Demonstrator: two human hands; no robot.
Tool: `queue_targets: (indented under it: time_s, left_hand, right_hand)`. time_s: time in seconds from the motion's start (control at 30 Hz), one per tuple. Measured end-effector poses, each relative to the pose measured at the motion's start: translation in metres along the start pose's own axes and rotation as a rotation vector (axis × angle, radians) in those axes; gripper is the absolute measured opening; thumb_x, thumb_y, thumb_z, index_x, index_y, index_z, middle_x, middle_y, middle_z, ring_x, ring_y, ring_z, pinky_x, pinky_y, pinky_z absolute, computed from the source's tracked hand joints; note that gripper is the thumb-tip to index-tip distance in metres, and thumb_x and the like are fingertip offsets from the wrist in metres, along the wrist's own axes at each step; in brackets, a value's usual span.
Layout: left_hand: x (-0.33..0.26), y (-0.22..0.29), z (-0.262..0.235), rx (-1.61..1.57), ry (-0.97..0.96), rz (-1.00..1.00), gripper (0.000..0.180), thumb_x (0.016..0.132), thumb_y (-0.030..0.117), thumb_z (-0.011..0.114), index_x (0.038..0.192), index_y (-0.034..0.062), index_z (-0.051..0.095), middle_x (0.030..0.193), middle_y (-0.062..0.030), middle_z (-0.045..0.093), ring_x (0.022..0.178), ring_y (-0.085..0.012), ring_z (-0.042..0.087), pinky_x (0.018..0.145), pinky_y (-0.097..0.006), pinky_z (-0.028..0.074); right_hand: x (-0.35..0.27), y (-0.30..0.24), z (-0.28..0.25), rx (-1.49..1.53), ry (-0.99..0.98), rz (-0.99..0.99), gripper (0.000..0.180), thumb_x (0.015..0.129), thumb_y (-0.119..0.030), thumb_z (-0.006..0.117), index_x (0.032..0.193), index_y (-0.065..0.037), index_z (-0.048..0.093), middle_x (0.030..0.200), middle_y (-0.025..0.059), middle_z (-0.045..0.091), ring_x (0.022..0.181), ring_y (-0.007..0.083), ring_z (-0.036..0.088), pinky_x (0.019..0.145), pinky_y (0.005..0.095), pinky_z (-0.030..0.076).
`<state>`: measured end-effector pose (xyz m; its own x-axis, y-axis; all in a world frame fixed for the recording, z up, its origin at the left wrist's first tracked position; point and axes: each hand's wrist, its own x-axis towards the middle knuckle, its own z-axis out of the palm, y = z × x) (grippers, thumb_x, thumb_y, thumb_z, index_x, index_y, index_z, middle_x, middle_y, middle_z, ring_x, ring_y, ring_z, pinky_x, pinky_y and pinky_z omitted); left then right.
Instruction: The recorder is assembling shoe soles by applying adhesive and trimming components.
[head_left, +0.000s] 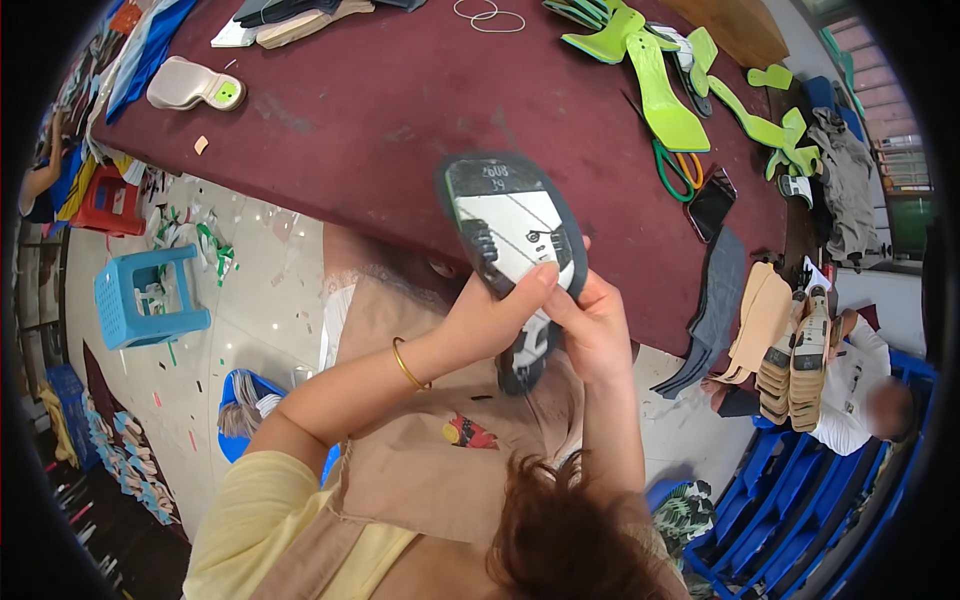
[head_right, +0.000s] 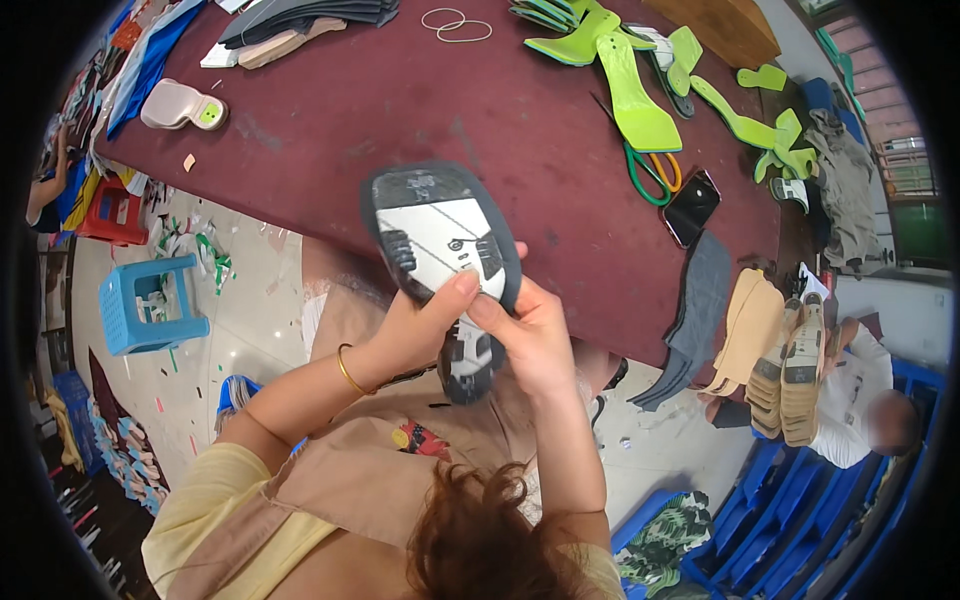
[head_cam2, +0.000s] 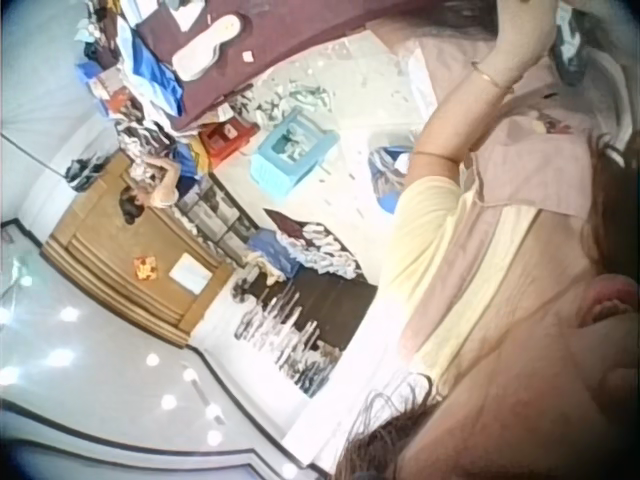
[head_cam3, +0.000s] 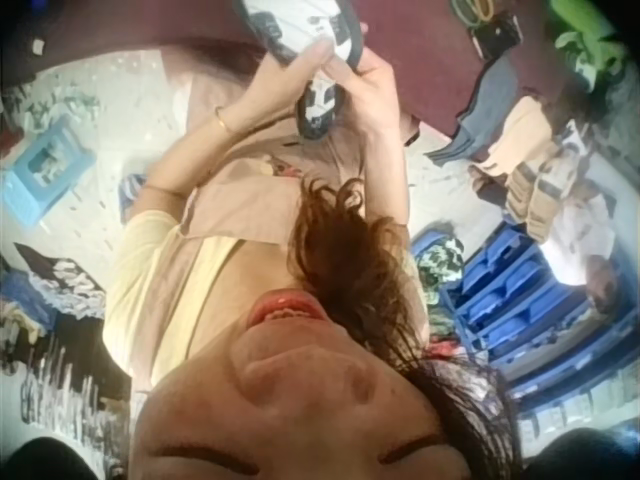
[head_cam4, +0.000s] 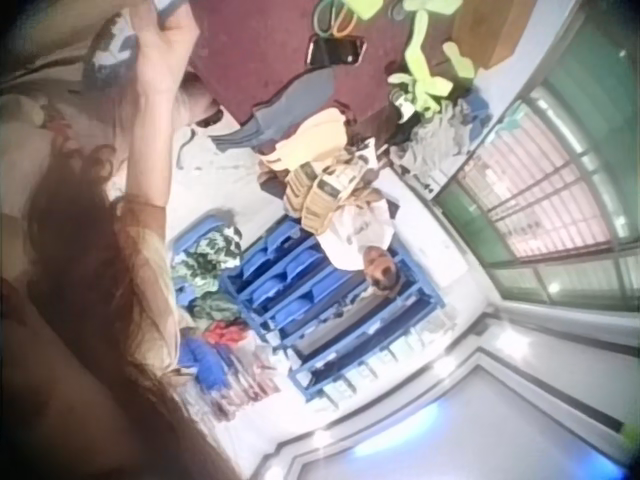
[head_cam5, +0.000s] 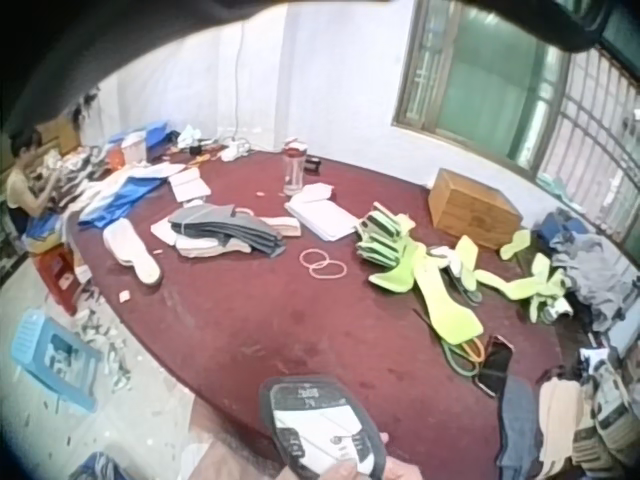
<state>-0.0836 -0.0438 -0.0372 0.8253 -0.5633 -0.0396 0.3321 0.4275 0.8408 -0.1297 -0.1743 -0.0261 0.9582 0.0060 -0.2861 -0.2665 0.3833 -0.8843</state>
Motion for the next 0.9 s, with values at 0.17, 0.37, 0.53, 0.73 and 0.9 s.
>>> queue_targets:
  time_s: [0.17, 0.37, 0.53, 0.73, 0.9]
  left_hand:
    - [0.001, -0.014, 0.001, 0.325, 0.134, 0.265, 0.033, 0.093, 0.011, 0.041, 0.122, 0.0004, 0.052, 0.123, -0.0082, 0.056, 0.109, -0.0135, 0.05, 0.095, -0.03, 0.04]
    - [0.015, -0.001, -0.025, -0.308, 0.03, -0.033, 0.048, 0.086, 0.014, 0.05, 0.132, 0.0019, 0.042, 0.134, -0.0106, 0.051, 0.102, -0.0092, 0.052, 0.088, -0.025, 0.043]
    - [0.012, -0.002, -0.022, -0.241, -0.179, -0.024, 0.063, 0.083, 0.018, 0.054, 0.14, 0.0013, 0.033, 0.141, -0.0115, 0.043, 0.123, -0.017, 0.045, 0.101, -0.031, 0.038]
    - [0.007, -0.005, -0.013, -0.293, -0.069, 0.015, 0.058, 0.083, 0.018, 0.052, 0.136, -0.0007, 0.038, 0.136, -0.0162, 0.048, 0.121, -0.0202, 0.048, 0.102, -0.032, 0.037]
    - [0.02, -0.01, -0.027, -0.618, -0.088, -0.078, 0.067, 0.081, 0.03, 0.049, 0.137, -0.0032, 0.034, 0.126, -0.0224, 0.053, 0.121, -0.0311, 0.05, 0.108, -0.038, 0.033]
  right_hand:
    - [-0.013, 0.02, 0.042, -0.56, 0.275, -0.29, 0.047, 0.098, -0.012, 0.038, 0.141, 0.004, 0.028, 0.133, 0.0272, 0.045, 0.123, 0.0398, 0.046, 0.098, 0.0365, 0.039]
    - [-0.038, 0.014, 0.03, -0.579, 0.127, -0.324, 0.045, 0.099, -0.019, 0.036, 0.136, 0.005, 0.032, 0.143, 0.0234, 0.03, 0.135, 0.0335, 0.029, 0.107, 0.0377, 0.029]
    - [0.008, -0.01, 0.001, 0.114, 0.151, 0.057, 0.047, 0.101, -0.039, 0.033, 0.118, 0.001, 0.052, 0.115, 0.0108, 0.058, 0.107, 0.0189, 0.055, 0.091, 0.0325, 0.042]
    - [0.008, 0.015, 0.028, -0.304, 0.145, -0.234, 0.044, 0.1, -0.028, 0.042, 0.13, 0.005, 0.038, 0.119, 0.0107, 0.053, 0.109, 0.0145, 0.048, 0.093, 0.0287, 0.039]
    - [-0.005, 0.016, 0.025, -0.503, -0.023, -0.212, 0.044, 0.089, -0.028, 0.062, 0.116, 0.002, 0.046, 0.112, 0.0136, 0.053, 0.094, 0.0213, 0.056, 0.083, 0.0343, 0.045]
